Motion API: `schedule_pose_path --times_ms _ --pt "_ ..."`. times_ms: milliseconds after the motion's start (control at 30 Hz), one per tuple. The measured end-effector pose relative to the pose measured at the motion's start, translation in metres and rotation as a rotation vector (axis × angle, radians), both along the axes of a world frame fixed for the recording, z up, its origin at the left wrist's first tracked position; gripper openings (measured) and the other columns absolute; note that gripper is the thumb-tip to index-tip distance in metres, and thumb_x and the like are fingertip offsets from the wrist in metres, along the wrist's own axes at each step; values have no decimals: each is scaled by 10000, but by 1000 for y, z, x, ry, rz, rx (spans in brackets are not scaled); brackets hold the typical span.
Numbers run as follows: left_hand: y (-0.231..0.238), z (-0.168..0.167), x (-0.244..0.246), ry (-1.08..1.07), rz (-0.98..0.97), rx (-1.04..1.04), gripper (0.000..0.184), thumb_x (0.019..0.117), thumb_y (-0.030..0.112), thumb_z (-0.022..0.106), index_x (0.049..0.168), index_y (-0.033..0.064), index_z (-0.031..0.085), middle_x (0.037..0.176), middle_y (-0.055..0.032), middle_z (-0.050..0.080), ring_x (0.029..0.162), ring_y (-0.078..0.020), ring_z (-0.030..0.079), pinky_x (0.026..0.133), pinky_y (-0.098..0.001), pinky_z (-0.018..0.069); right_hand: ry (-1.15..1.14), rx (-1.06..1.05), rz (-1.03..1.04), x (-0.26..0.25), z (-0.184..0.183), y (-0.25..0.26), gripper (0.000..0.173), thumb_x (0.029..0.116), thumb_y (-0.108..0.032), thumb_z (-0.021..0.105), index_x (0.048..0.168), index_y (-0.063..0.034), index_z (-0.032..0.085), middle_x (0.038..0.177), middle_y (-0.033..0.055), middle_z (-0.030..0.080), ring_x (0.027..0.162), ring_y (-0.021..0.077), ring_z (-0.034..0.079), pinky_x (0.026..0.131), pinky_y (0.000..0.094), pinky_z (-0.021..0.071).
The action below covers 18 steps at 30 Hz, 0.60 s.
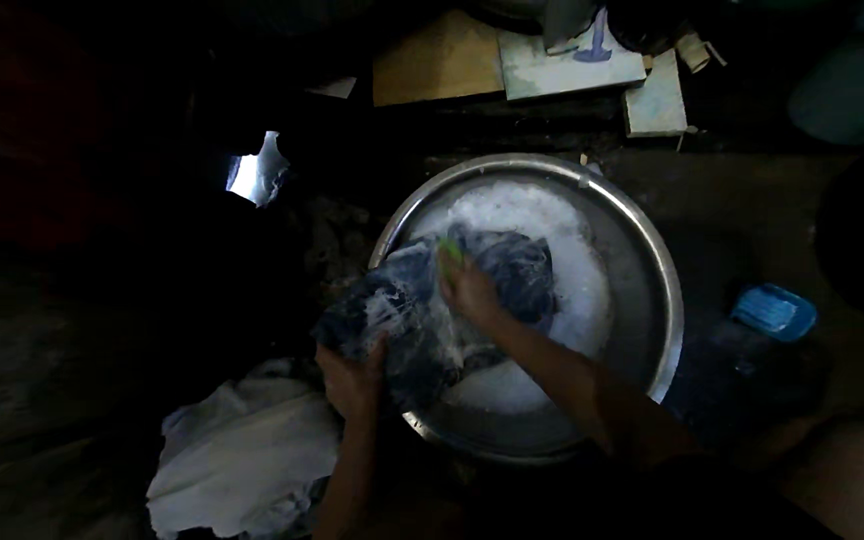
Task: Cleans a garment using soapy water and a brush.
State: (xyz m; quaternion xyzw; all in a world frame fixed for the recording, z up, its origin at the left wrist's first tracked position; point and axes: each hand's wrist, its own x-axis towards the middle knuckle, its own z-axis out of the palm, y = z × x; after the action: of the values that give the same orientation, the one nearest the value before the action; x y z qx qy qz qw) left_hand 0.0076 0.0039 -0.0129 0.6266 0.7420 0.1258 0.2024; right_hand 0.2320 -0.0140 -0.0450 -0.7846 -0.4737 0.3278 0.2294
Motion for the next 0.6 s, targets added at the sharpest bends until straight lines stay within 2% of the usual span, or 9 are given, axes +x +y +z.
schedule_pose_path --times_ms 33,100,167,233,300,367,467,533,600 --pt "0 1 2 -11 7 -3 1129 811 524 824 1579 -54 232 1508 -308 459 1324 -451 542 1077 -603 445 13 -6 123 -9 5 -36 537 1073 -339 480 1591 -221 402 1483 275 499 1076 414 686 890 528 576" --pt "-1 1 0 -13 19 -6 1122 806 515 831 1577 -48 241 1490 -301 482 1298 -444 565 1061 -604 457 25 37 335 -22 14 -92 495 1076 -321 490 1556 -200 466 1429 312 531 1062 431 692 871 525 586" --pt "0 -2 -2 -2 19 8 1116 804 521 829 1572 -46 252 1483 -293 492 1294 -437 570 1055 -603 463 0 84 374 -14 16 -85 467 1068 -308 510 1518 -182 522 1378 317 570 1071 439 689 877 529 587" --pt "0 -5 -3 -6 8 13 1119 803 521 832 1573 -45 250 1497 -292 477 1316 -438 550 1069 -603 452 20 -56 249 5 14 -26 484 1087 -326 463 1556 -208 466 1482 284 496 1160 431 647 959 545 539" --pt "0 -6 -2 -17 2 19 1122 806 519 829 1581 -38 239 1504 -293 470 1321 -442 544 1068 -610 449 -34 -63 68 21 -4 35 495 1081 -333 467 1562 -218 453 1477 253 502 1099 415 671 898 558 564" --pt "-1 -5 -6 -23 -8 27 1128 810 531 822 1584 -36 229 1502 -295 472 1322 -443 545 1071 -605 451 -75 -49 -15 31 -10 64 499 1073 -347 475 1557 -225 460 1454 226 535 1088 396 682 879 557 573" --pt "-2 0 -5 -49 -19 -1 1148 809 533 824 1588 -43 208 1521 -303 444 1352 -444 516 1103 -601 425 -118 -65 -5 79 -17 14 515 1075 -382 495 1573 -264 433 1464 204 548 1166 411 654 926 601 548" --pt "-1 2 -4 -38 -13 -14 1149 807 540 822 1589 -37 210 1520 -303 443 1342 -452 521 1088 -616 430 -181 -178 -121 136 -36 -31 506 1079 -389 484 1555 -219 457 1477 235 531 1210 455 624 950 641 520" --pt "-1 1 -4 -12 -7 -4 1137 806 540 823 1584 -38 228 1503 -309 462 1304 -468 550 1046 -639 452 -235 -288 -207 167 -47 -45 495 1083 -362 463 1541 -174 467 1476 258 516 1230 469 604 963 648 506"
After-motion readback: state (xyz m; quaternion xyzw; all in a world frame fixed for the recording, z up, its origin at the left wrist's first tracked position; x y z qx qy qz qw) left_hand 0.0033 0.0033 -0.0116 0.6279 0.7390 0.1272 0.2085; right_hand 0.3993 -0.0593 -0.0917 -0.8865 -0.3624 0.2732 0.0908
